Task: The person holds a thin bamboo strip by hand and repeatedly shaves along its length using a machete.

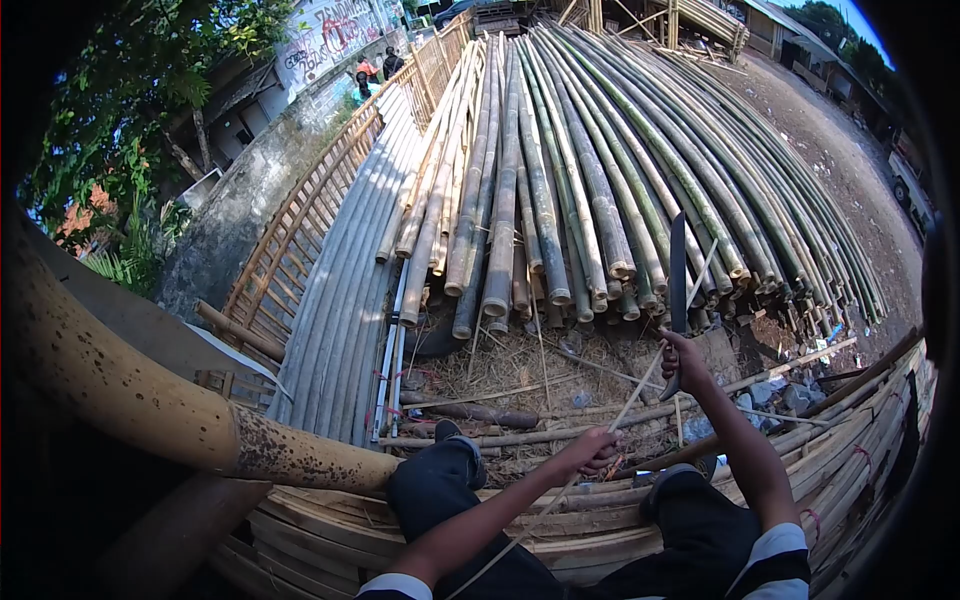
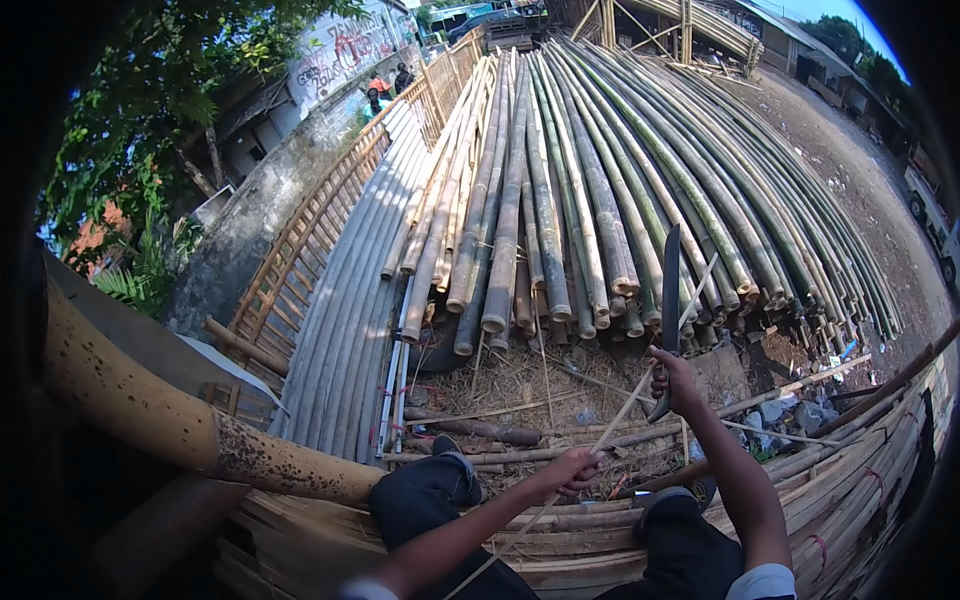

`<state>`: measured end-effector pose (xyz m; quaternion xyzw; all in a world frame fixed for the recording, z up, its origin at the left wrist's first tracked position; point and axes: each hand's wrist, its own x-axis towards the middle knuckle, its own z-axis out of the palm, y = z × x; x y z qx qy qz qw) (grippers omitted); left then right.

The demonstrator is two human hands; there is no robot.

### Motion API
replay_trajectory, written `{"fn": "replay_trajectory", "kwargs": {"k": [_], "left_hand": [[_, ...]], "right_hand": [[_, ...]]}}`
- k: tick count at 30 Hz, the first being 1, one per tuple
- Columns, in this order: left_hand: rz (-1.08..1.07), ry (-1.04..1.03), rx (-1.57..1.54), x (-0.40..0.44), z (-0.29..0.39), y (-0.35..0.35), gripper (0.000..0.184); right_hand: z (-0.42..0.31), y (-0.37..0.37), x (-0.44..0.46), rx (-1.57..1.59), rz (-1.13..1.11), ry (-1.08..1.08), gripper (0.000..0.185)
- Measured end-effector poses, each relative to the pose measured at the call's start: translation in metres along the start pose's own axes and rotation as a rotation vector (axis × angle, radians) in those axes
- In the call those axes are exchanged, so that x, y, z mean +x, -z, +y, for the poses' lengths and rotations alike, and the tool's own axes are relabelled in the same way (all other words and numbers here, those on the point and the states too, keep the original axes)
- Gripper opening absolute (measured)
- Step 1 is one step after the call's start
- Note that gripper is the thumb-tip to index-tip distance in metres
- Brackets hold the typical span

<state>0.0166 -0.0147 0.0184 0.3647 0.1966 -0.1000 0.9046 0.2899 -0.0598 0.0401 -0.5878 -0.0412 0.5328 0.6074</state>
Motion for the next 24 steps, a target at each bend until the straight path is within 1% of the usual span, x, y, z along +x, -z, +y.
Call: {"fn": "replay_trajectory", "kwargs": {"k": [1, 4, 5, 7, 8, 10, 11, 13, 14, 15, 16, 18, 19, 21, 22, 24], "left_hand": [[-0.002, 0.004, 0.001, 0.001, 0.0, 0.001, 0.022], [0.093, -0.08, -0.065, -0.001, 0.007, 0.003, 0.023], [0.077, -0.065, -0.064, -0.002, 0.01, 0.006, 0.023], [0.076, -0.167, -0.19, -0.006, 0.017, 0.01, 0.024], [0.095, -0.165, -0.239, -0.009, 0.021, 0.012, 0.023], [0.109, -0.144, -0.292, -0.016, 0.03, 0.014, 0.023], [0.107, -0.152, -0.316, -0.019, 0.034, 0.016, 0.023], [0.112, -0.167, -0.341, -0.022, 0.037, 0.016, 0.023], [0.118, -0.173, -0.336, -0.024, 0.039, 0.015, 0.025], [0.125, -0.179, -0.332, -0.027, 0.039, 0.014, 0.028], [0.13, -0.18, -0.333, -0.028, 0.039, 0.012, 0.028], [0.172, -0.199, -0.212, -0.029, 0.037, 0.009, 0.029], [0.173, -0.195, -0.21, -0.027, 0.034, 0.007, 0.029], [0.193, -0.209, -0.181, -0.026, 0.028, 0.002, 0.03], [0.19, -0.214, -0.198, -0.025, 0.028, 0.001, 0.032], [0.185, -0.192, -0.186, -0.026, 0.031, -0.002, 0.032]], "right_hand": [[0.0, -0.004, -0.003, 0.003, 0.004, 0.0, 0.03], [0.005, -0.004, 0.0, -0.318, 0.11, 0.125, 0.045], [0.008, -0.001, 0.003, -0.313, 0.131, 0.123, 0.045], [0.009, 0.006, 0.001, -0.562, 0.125, 0.154, 0.043], [0.012, 0.009, -0.001, -0.555, 0.157, 0.136, 0.043], [0.017, 0.003, -0.003, -1.134, 0.037, 0.376, 0.035], [0.024, -0.002, -0.008, -1.131, 0.046, 0.363, 0.035], [0.031, -0.02, -0.021, -1.354, -0.02, 0.597, 0.029], [0.038, -0.025, -0.02, -1.313, -0.065, 0.532, 0.03], [0.039, -0.036, -0.025, -1.311, -0.073, 0.531, 0.03], [0.037, -0.049, -0.034, -1.39, -0.109, 0.569, 0.03], [0.036, -0.063, -0.04, -1.504, -0.201, 0.672, 0.028], [0.036, -0.068, -0.041, -1.5, -0.2, 0.671, 0.028], [0.032, -0.075, -0.043, -1.657, -0.176, 0.703, 0.025], [0.028, -0.073, -0.038, -1.653, -0.172, 0.699, 0.025], [0.024, -0.059, -0.023, -1.734, -0.086, 0.725, 0.022]]}}
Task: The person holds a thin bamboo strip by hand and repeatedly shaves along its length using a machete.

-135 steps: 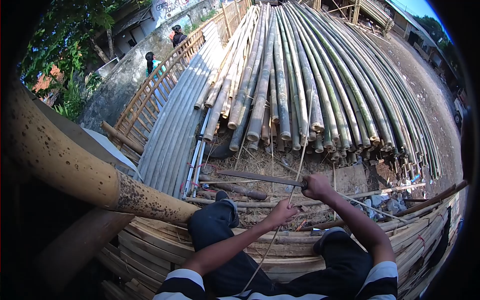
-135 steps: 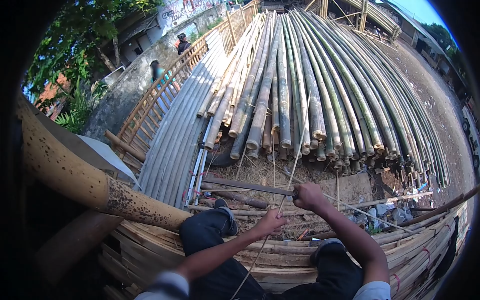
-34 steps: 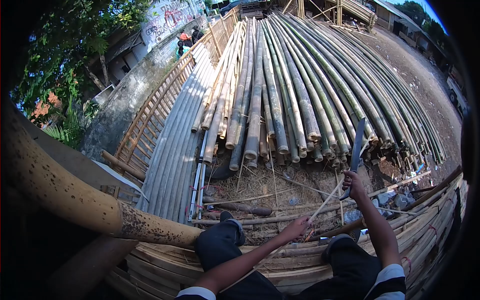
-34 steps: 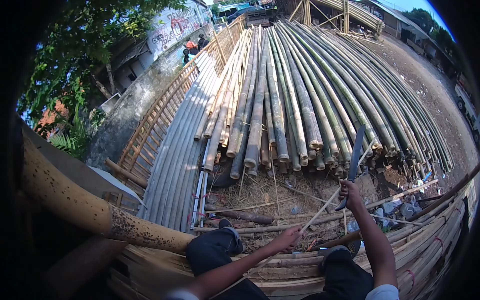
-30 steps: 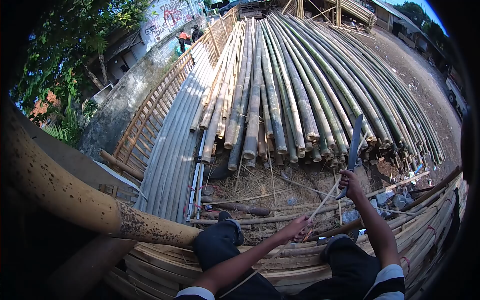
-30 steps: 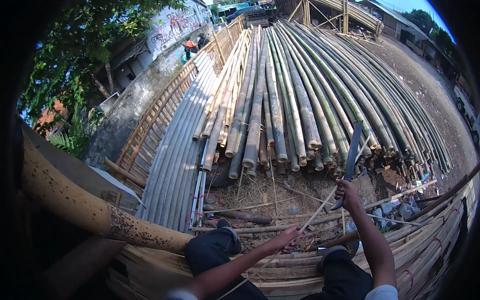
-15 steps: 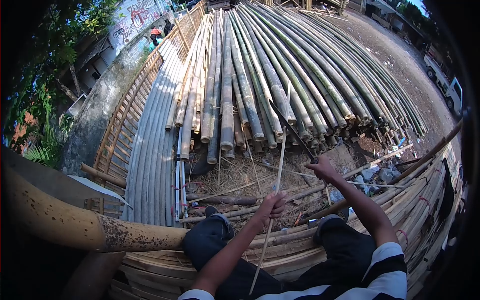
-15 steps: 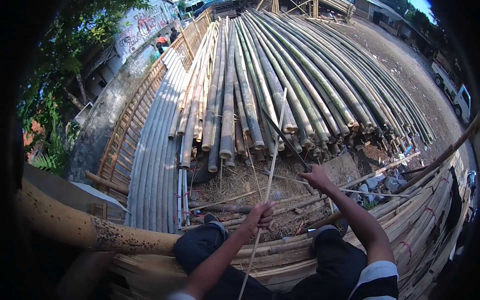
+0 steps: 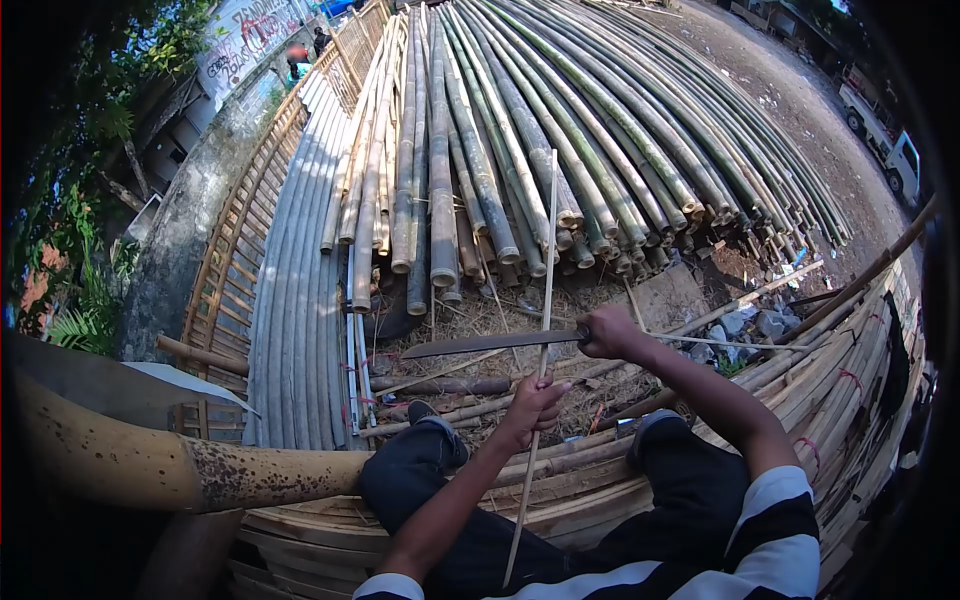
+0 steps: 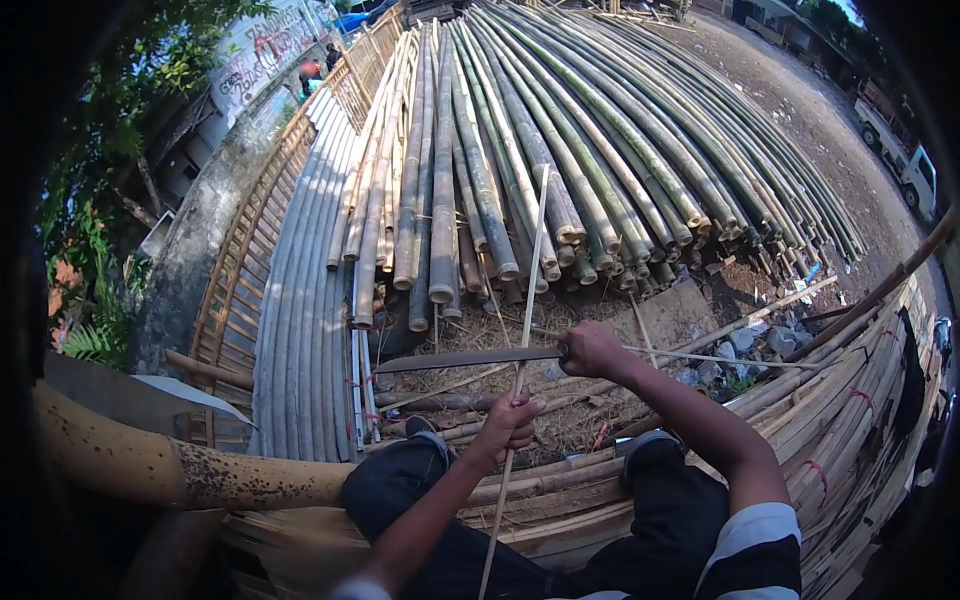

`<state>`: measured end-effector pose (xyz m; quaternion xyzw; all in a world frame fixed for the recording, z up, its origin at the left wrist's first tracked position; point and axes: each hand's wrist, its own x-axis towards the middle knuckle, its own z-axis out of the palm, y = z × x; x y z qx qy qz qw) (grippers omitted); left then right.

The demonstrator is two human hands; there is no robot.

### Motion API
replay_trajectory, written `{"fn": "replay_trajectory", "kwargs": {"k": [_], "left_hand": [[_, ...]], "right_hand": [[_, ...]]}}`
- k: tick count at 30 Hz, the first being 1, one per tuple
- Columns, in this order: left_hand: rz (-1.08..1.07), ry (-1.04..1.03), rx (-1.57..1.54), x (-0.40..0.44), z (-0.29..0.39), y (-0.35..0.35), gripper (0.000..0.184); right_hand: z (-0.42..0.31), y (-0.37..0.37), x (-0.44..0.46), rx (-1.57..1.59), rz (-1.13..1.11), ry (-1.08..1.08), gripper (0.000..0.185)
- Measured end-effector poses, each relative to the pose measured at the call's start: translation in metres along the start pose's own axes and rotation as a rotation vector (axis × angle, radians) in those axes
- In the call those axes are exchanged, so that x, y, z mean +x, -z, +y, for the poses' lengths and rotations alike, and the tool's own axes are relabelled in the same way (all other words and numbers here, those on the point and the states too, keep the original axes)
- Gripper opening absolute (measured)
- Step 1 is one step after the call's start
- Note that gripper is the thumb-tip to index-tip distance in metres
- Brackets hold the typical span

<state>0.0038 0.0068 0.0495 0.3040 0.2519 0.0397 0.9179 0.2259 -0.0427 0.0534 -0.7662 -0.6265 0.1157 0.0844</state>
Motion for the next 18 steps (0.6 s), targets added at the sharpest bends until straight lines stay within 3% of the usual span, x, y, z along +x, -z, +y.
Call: {"fn": "replay_trajectory", "kwargs": {"k": [3, 10, 18], "left_hand": [[-0.019, 0.005, 0.01, 0.01, 0.005, 0.001, 0.033], [-0.072, 0.052, -0.049, 0.018, 0.004, 0.002, 0.032], [-0.103, 0.128, 0.016, 0.005, -0.007, 0.0, 0.033]], "right_hand": [[0.029, -0.011, 0.004, 0.022, 0.088, -0.134, 0.02], [0.031, -0.006, -0.007, -0.028, 0.06, -0.134, 0.022], [-0.005, -0.008, -0.027, 0.037, 0.07, 0.075, 0.021]]}}
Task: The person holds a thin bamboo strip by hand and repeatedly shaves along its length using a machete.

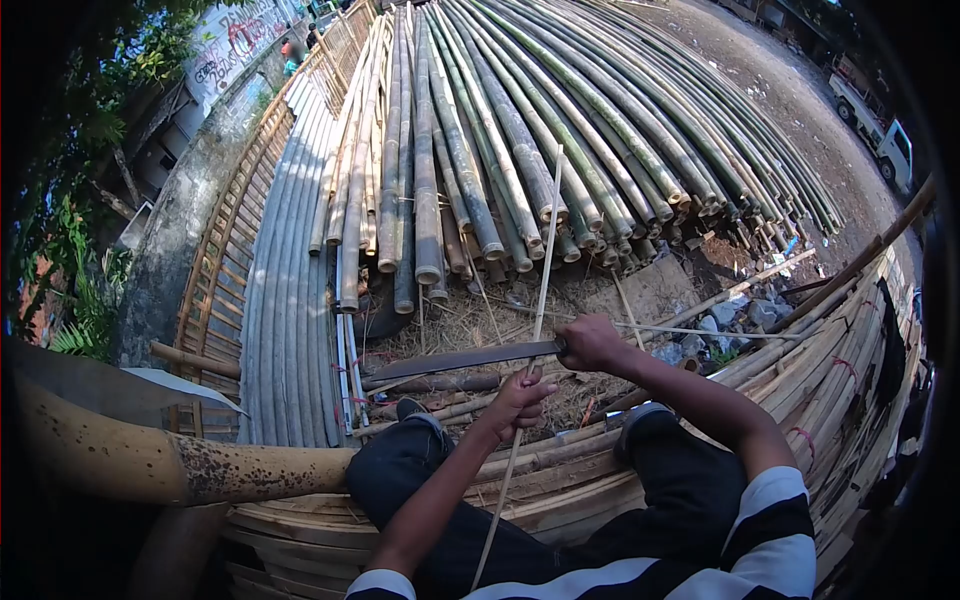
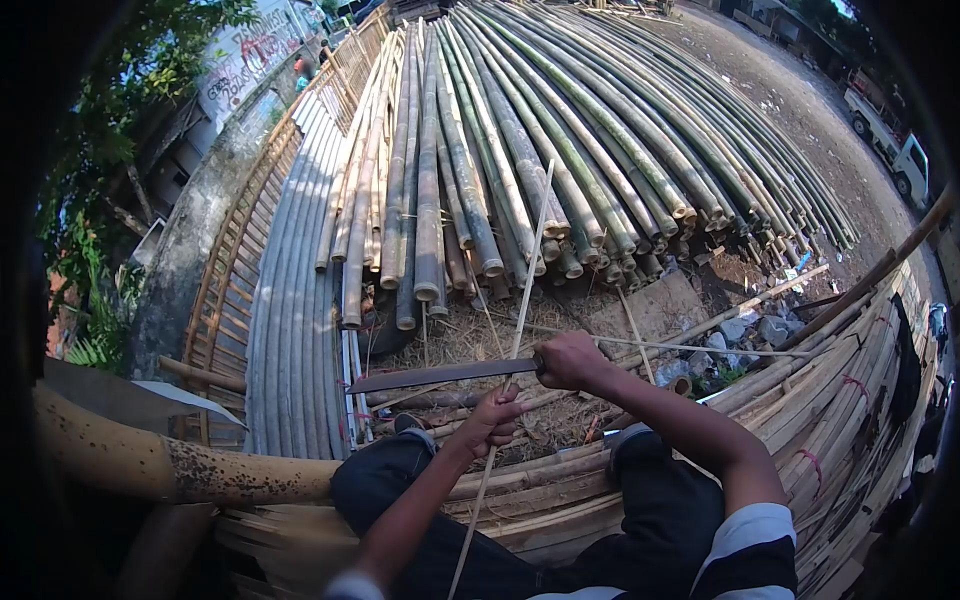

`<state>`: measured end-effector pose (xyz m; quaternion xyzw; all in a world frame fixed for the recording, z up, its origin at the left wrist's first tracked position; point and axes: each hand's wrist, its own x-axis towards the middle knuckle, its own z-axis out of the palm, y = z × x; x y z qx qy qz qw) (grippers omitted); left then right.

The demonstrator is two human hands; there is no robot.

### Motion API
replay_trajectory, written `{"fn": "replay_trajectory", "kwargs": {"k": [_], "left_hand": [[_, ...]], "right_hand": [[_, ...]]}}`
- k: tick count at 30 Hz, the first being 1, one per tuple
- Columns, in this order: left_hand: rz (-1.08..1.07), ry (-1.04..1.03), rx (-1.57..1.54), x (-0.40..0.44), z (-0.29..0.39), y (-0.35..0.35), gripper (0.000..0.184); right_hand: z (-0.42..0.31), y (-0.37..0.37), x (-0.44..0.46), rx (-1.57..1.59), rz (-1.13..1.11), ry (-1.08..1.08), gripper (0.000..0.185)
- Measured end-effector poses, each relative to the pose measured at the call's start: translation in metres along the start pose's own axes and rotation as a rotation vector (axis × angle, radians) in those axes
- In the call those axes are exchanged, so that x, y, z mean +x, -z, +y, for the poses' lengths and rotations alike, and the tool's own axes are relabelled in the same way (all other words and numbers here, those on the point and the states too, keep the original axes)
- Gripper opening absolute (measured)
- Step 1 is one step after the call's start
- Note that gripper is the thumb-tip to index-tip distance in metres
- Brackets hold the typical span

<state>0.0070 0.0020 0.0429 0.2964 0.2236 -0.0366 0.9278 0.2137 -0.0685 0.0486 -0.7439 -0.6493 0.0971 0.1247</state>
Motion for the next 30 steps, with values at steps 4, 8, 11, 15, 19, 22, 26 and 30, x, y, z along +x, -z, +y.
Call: {"fn": "replay_trajectory", "kwargs": {"k": [4, 8, 11, 15, 19, 22, 26, 30], "left_hand": [[-0.049, -0.03, -0.036, -0.005, -0.002, 0.002, 0.033], [-0.072, 0.0, -0.111, 0.002, -0.002, 0.01, 0.032], [-0.027, 0.026, -0.106, 0.005, -0.007, 0.008, 0.033], [-0.068, 0.081, -0.045, -0.005, -0.004, 0.0, 0.036], [-0.045, 0.022, 0.064, -0.015, -0.016, -0.007, 0.038], [0.022, 0.0, 0.178, -0.002, 0.011, 0.0, 0.034], [-0.059, 0.038, -0.05, 0.008, -0.006, 0.001, 0.032], [-0.075, 0.076, -0.147, 0.004, -0.006, 0.0, 0.033]], "right_hand": [[0.066, 0.003, 0.006, -0.105, 0.12, -0.2, 0.016], [0.067, 0.013, -0.003, -0.113, 0.072, -0.24, 0.017], [0.047, 0.001, -0.011, -0.061, 0.078, -0.204, 0.019], [0.011, 0.006, -0.014, 0.003, 0.004, -0.091, 0.021], [0.053, 0.001, -0.003, -0.05, 0.145, -0.104, 0.021], [0.087, 0.032, -0.001, -0.136, 0.143, -0.394, 0.017], [0.081, 0.036, -0.007, -0.18, 0.141, -0.328, 0.02], [0.03, 0.025, -0.016, -0.047, 0.057, -0.143, 0.021]]}}
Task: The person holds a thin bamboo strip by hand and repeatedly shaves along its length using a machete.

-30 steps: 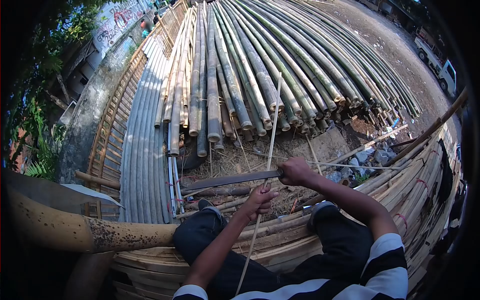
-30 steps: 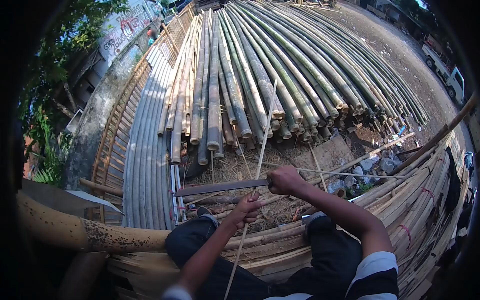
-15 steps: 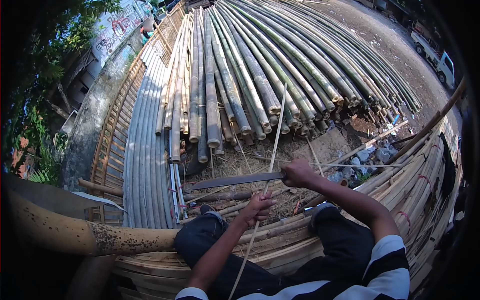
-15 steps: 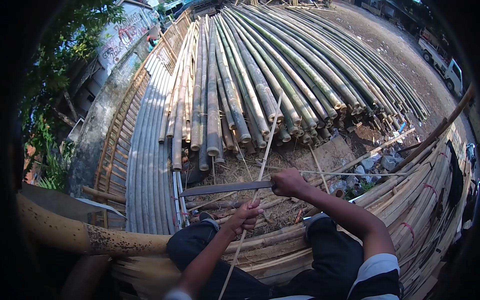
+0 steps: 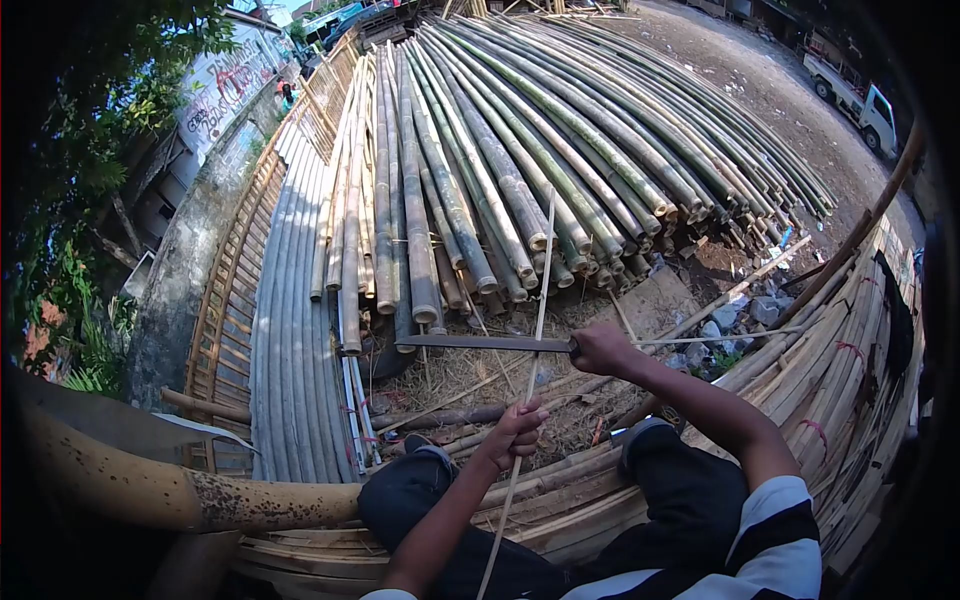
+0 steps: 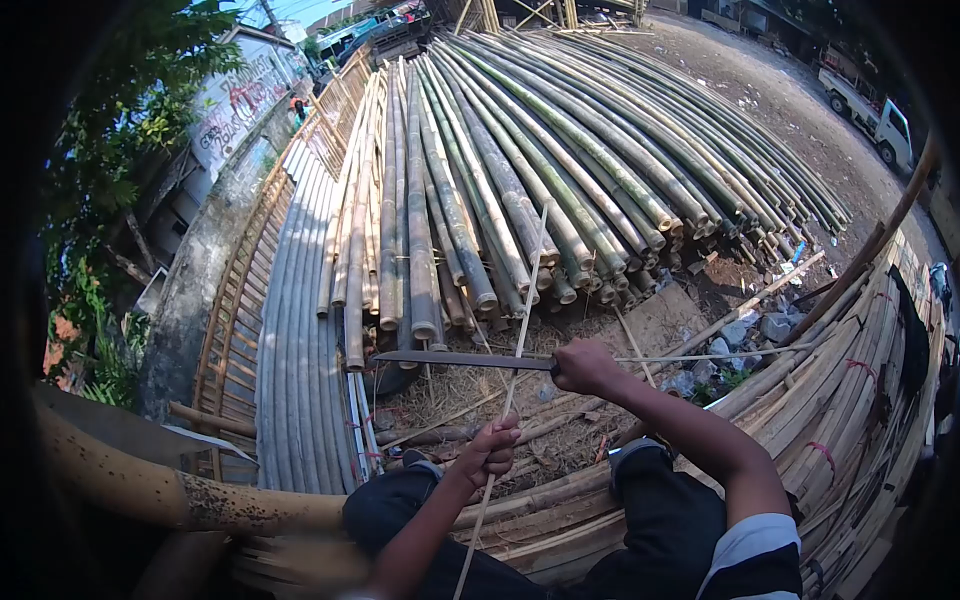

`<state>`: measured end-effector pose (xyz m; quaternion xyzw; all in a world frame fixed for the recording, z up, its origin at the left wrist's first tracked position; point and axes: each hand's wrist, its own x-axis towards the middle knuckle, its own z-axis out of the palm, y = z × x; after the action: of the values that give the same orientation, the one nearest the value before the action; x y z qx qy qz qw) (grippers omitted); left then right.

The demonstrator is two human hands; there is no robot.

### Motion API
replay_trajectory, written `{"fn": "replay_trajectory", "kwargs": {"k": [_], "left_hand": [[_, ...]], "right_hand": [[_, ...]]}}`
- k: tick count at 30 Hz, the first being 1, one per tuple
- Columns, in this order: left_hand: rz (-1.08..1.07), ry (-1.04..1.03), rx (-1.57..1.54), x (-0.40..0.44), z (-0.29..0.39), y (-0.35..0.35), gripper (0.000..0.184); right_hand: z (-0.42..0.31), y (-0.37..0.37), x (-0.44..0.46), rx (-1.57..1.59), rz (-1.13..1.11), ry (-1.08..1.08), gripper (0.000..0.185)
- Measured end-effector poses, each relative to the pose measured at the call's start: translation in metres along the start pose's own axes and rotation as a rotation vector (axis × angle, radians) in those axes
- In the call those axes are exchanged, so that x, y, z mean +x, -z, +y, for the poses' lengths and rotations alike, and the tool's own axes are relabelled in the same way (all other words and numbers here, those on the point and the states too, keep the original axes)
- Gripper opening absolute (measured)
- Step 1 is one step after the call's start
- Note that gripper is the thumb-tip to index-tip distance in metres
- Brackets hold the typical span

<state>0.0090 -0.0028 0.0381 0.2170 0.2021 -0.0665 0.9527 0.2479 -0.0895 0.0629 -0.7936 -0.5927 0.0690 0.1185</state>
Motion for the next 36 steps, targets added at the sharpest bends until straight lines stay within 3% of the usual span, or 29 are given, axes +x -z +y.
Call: {"fn": "replay_trajectory", "kwargs": {"k": [2, 4, 6, 7, 8, 9, 11, 15, 18, 20, 23, 24, 28, 29, 31, 32, 34, 36], "left_hand": [[-0.106, -0.019, -0.098, -0.002, -0.001, 0.0, 0.033], [-0.077, -0.029, -0.029, -0.01, -0.006, -0.007, 0.032], [-0.076, -0.035, 0.085, -0.022, -0.008, -0.012, 0.03], [-0.069, -0.029, 0.094, -0.025, -0.006, -0.011, 0.03], [-0.047, -0.032, 0.085, -0.023, 0.002, -0.008, 0.03], [-0.029, -0.037, 0.076, -0.017, 0.012, -0.005, 0.029], [-0.087, 0.025, 0.05, 0.0, 0.022, 0.005, 0.029], [-0.015, 0.086, 0.019, 0.005, -0.004, 0.005, 0.028], [-0.001, 0.105, 0.083, -0.004, -0.006, -0.005, 0.032], [0.007, 0.076, 0.097, -0.007, -0.014, -0.001, 0.033], [0.023, 0.021, 0.186, -0.021, -0.019, -0.009, 0.036], [0.002, 0.039, 0.215, -0.031, -0.021, -0.012, 0.037], [-0.059, 0.08, 0.142, -0.046, -0.019, -0.011, 0.036], [-0.038, 0.093, 0.103, -0.044, -0.017, -0.011, 0.036], [-0.062, 0.048, 0.193, -0.04, -0.008, -0.005, 0.029], [-0.084, 0.04, 0.077, -0.038, 0.0, -0.011, 0.025], [-0.225, 0.035, -0.111, -0.029, 0.015, -0.014, 0.039], [-0.238, -0.003, -0.149, -0.028, 0.029, -0.015, 0.039]], "right_hand": [[-0.019, 0.003, 0.001, 0.005, -0.019, 0.075, 0.02], [-0.024, 0.008, 0.008, -0.058, -0.046, 0.228, 0.02], [0.003, 0.004, 0.018, -0.048, 0.031, 0.146, 0.019], [0.031, 0.0, 0.026, -0.073, 0.145, 0.006, 0.019], [0.058, 0.004, 0.035, -0.083, 0.132, -0.282, 0.017], [0.072, 0.017, 0.033, -0.14, 0.116, -0.328, 0.018], [0.078, 0.024, 0.026, -0.163, 0.163, -0.282, 0.019], [0.058, 0.001, 0.008, -0.202, 0.019, -0.231, 0.019], [0.024, -0.015, 0.007, -0.119, 0.001, -0.091, 0.018], [0.001, -0.016, 0.007, -0.084, -0.004, 0.115, 0.015], [0.012, -0.011, 0.02, -0.092, 0.067, 0.225, 0.014], [0.032, -0.003, 0.024, -0.122, 0.09, 0.101, 0.013], [0.163, 0.043, 0.037, -0.196, 0.312, -0.842, 0.027], [0.194, 0.054, 0.021, -0.108, 0.35, -0.987, 0.03], [0.225, 0.058, -0.015, 0.15, 0.519, -1.138, 0.034], [0.257, 0.036, -0.03, 0.282, 0.629, -1.135, 0.025], [0.268, 0.017, -0.045, 0.384, 0.726, -1.112, 0.019], [0.248, 0.006, -0.053, 1.06, 0.877, -1.106, 0.015]]}}
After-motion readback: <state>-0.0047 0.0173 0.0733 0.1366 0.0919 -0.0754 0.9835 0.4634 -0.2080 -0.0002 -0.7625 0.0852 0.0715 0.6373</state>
